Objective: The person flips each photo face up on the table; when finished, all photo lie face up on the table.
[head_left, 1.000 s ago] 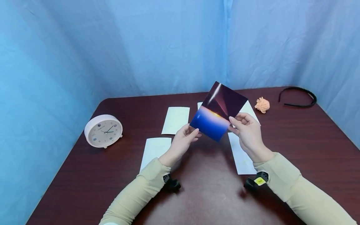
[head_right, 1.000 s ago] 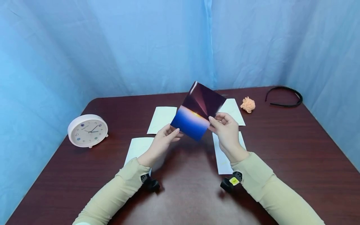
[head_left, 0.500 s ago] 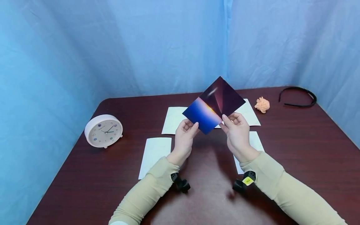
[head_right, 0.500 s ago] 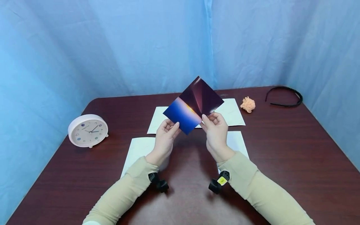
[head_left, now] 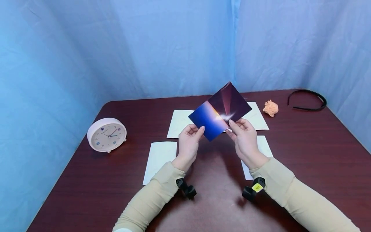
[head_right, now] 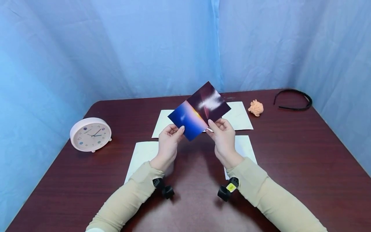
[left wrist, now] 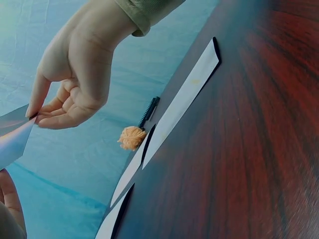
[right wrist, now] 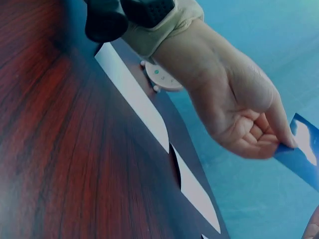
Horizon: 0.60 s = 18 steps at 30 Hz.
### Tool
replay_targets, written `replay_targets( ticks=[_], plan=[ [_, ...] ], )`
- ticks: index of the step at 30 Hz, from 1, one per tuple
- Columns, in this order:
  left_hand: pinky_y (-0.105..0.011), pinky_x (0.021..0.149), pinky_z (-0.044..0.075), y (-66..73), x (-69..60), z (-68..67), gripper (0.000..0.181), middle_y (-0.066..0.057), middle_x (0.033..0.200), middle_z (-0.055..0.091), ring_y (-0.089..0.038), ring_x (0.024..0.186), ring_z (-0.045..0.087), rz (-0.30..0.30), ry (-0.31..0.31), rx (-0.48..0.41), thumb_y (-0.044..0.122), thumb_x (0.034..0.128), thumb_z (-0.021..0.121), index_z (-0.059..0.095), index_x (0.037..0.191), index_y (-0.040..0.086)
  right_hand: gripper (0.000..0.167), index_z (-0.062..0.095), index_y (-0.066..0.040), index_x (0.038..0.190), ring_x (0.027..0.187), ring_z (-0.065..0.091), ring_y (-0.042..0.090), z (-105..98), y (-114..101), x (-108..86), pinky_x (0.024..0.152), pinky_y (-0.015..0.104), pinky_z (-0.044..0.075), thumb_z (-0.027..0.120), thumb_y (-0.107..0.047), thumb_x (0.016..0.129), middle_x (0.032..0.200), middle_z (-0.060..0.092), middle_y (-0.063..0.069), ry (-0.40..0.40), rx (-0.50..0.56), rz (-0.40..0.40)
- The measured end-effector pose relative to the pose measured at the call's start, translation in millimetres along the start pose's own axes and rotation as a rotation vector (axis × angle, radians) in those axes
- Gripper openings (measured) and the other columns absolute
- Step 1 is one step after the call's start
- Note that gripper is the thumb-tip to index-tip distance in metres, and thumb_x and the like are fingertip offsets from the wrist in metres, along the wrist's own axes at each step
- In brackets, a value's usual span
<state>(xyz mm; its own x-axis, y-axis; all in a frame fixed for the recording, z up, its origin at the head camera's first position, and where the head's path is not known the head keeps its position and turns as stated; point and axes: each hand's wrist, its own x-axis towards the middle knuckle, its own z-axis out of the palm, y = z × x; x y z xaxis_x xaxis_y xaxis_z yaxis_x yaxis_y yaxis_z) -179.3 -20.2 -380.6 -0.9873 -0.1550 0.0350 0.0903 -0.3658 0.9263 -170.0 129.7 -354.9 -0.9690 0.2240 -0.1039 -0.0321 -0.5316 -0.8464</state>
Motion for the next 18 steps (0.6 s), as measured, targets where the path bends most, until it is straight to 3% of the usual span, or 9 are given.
replay_targets(
  ticks=[6, 11, 15, 18],
  plan=[
    [-0.023, 0.064, 0.054, 1.9, 2.7, -4.2, 0.012, 0.003, 0.07, 0.054, -0.006, 0.062, 0.053, 0.027, 0.0, 0.029, -0.007, 0.0841, 0.064, 0.058, 0.081, 0.003, 0.01, 0.051, -0.013, 0.093, 0.068, 0.059, 0.006, -4, -7, 3.5, 0.07, 0.016, 0.053, 0.055, -0.004, 0.093, 0.075, 0.061, -0.005, -0.036, 0.01, 0.03],
    [-0.019, 0.06, 0.051, 5.8, 5.8, -6.9, 0.013, 0.004, 0.07, 0.053, -0.005, 0.061, 0.052, 0.067, -0.006, 0.077, -0.007, 0.0831, 0.065, 0.057, 0.079, 0.002, 0.014, 0.046, -0.011, 0.099, 0.072, 0.062, 0.007, -10, -17, 9.5, 0.073, 0.018, 0.053, 0.057, -0.004, 0.092, 0.081, 0.063, -0.003, -0.049, 0.068, 0.038],
    [-0.026, 0.066, 0.054, 13.2, 7.7, -15.9, 0.008, 0.002, 0.073, 0.057, -0.007, 0.063, 0.056, 0.075, -0.046, 0.239, -0.001, 0.0834, 0.068, 0.06, 0.085, -0.003, 0.018, 0.047, -0.009, 0.099, 0.074, 0.064, 0.01, -21, -28, 15.5, 0.071, 0.02, 0.053, 0.062, -0.003, 0.089, 0.084, 0.066, 0.001, -0.076, 0.193, 0.043],
    [-0.038, 0.068, 0.056, 19.3, 11.3, -25.9, 0.013, -0.001, 0.076, 0.061, -0.015, 0.066, 0.06, 0.072, -0.092, 0.377, 0.005, 0.0837, 0.07, 0.063, 0.091, -0.004, 0.023, 0.048, -0.009, 0.102, 0.077, 0.061, 0.011, -28, -36, 19.7, 0.071, 0.021, 0.052, 0.065, -0.003, 0.087, 0.089, 0.063, 0.001, -0.081, 0.204, 0.017]
  ],
)
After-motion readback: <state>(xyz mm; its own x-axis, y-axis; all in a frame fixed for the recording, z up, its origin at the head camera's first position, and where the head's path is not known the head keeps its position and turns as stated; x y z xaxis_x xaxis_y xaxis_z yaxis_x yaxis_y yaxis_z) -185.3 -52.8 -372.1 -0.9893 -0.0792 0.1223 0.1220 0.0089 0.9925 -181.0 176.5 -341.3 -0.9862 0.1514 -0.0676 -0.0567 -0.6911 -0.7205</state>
